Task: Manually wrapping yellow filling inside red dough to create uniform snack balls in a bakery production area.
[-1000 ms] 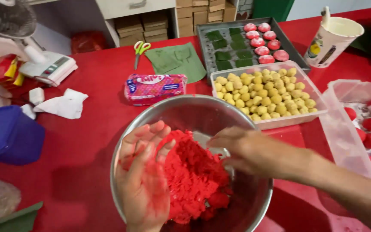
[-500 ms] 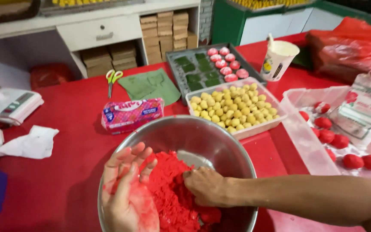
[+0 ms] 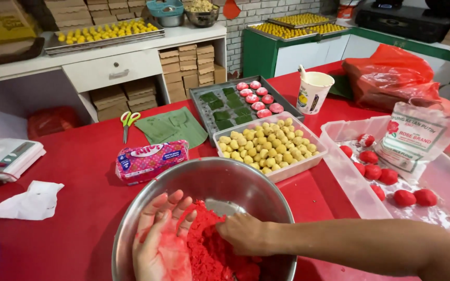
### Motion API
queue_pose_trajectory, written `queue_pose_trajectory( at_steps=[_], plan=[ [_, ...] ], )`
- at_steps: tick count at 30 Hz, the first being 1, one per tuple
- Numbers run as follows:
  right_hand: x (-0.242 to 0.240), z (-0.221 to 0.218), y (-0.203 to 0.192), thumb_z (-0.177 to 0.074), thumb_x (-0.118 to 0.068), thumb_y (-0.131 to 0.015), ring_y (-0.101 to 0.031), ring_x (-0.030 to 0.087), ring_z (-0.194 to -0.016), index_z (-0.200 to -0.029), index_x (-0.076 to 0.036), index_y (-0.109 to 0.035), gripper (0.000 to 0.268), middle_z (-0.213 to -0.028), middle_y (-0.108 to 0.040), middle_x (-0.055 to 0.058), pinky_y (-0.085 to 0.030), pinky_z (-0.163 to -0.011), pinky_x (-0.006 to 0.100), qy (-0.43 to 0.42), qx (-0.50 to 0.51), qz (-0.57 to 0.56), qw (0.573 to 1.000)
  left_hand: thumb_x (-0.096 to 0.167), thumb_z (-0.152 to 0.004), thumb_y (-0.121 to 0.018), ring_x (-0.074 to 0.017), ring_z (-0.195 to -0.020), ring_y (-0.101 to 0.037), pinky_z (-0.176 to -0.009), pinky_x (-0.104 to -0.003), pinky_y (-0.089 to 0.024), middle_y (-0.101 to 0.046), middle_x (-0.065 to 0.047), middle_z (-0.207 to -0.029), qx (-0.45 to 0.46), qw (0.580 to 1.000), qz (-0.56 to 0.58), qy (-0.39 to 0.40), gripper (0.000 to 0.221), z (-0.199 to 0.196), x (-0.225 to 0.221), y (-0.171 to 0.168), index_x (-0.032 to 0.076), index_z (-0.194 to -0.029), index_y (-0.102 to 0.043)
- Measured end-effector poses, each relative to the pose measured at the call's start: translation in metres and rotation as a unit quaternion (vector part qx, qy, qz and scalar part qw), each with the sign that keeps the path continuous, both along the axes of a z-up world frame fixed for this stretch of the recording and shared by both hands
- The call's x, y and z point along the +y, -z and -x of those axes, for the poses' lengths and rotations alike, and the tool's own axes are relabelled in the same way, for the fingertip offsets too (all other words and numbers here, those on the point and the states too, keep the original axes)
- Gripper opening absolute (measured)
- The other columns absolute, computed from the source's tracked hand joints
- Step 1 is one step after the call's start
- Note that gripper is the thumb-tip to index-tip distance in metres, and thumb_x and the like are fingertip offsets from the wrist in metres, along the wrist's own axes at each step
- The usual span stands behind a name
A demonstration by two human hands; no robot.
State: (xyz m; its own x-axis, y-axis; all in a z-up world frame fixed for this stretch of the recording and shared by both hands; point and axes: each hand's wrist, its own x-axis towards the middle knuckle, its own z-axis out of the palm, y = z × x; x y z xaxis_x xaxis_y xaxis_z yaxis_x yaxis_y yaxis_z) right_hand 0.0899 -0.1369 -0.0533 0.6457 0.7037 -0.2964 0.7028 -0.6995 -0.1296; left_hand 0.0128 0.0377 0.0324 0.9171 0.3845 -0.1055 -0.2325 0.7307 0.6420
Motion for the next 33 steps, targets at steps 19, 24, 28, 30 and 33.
queue_pose_trajectory(
  at_steps=[19,24,28,30,33],
  plan=[
    [-0.018,-0.01,-0.044,-0.08,-0.026,-0.086,-0.063,0.025,-0.073,-0.083,-0.01,-0.058,0.032,-0.082,-0.07,0.008,-0.048,-0.065,0.04,0.061,0.14,-0.15,0.977,-0.001,-0.094,-0.043,-0.0426,-0.13,-0.061,-0.106,-0.055,-0.047,-0.063,-0.031,-0.137,0.04,0.998,-0.011,0.042,0.038,-0.014,0.015,0.023,0.0,-0.13,-0.055],
    [-0.022,0.018,-0.136,-0.078,-0.041,-0.081,-0.054,0.019,-0.073,-0.09,-0.013,-0.058,0.038,-0.08,-0.063,0.002,-0.042,-0.068,0.036,0.049,0.189,-0.215,0.957,-0.002,-0.095,-0.039,-0.043,-0.138,-0.057,-0.109,-0.054,-0.045,-0.06,-0.031,-0.146,0.052,0.996,-0.041,0.055,0.04,-0.028,0.029,0.04,-0.002,-0.133,-0.052],
    [-0.021,0.045,-0.183,-0.09,-0.028,-0.065,-0.064,0.03,-0.107,-0.136,-0.007,-0.05,0.053,-0.131,-0.061,0.013,-0.051,-0.089,0.042,-0.052,0.201,-0.289,0.935,0.005,-0.097,-0.035,-0.0424,-0.146,-0.053,-0.111,-0.055,-0.04,-0.056,-0.034,-0.155,0.1,0.99,-0.061,0.079,0.047,-0.01,0.032,0.001,-0.007,-0.14,-0.048],
    [-0.012,0.053,-0.175,-0.094,-0.019,-0.063,-0.064,0.029,-0.116,-0.137,-0.007,-0.052,0.046,-0.133,-0.064,0.012,-0.051,-0.097,0.043,-0.088,0.164,-0.355,0.916,0.016,-0.107,-0.044,-0.0465,-0.143,-0.048,-0.111,-0.056,-0.036,-0.052,-0.037,-0.154,-0.09,0.978,0.029,0.184,0.046,-0.022,0.044,0.045,-0.009,-0.145,-0.05],
    [0.004,0.058,-0.158,-0.096,-0.009,-0.063,-0.067,0.026,-0.112,-0.133,-0.008,-0.056,0.038,-0.124,-0.069,0.01,-0.051,-0.095,0.039,-0.086,0.147,-0.406,0.898,0.025,-0.119,-0.05,-0.0467,-0.145,-0.033,-0.114,-0.055,-0.024,-0.038,-0.036,-0.158,-0.29,0.871,0.172,0.357,0.051,-0.016,0.037,0.042,-0.01,-0.156,-0.045]
  ],
)
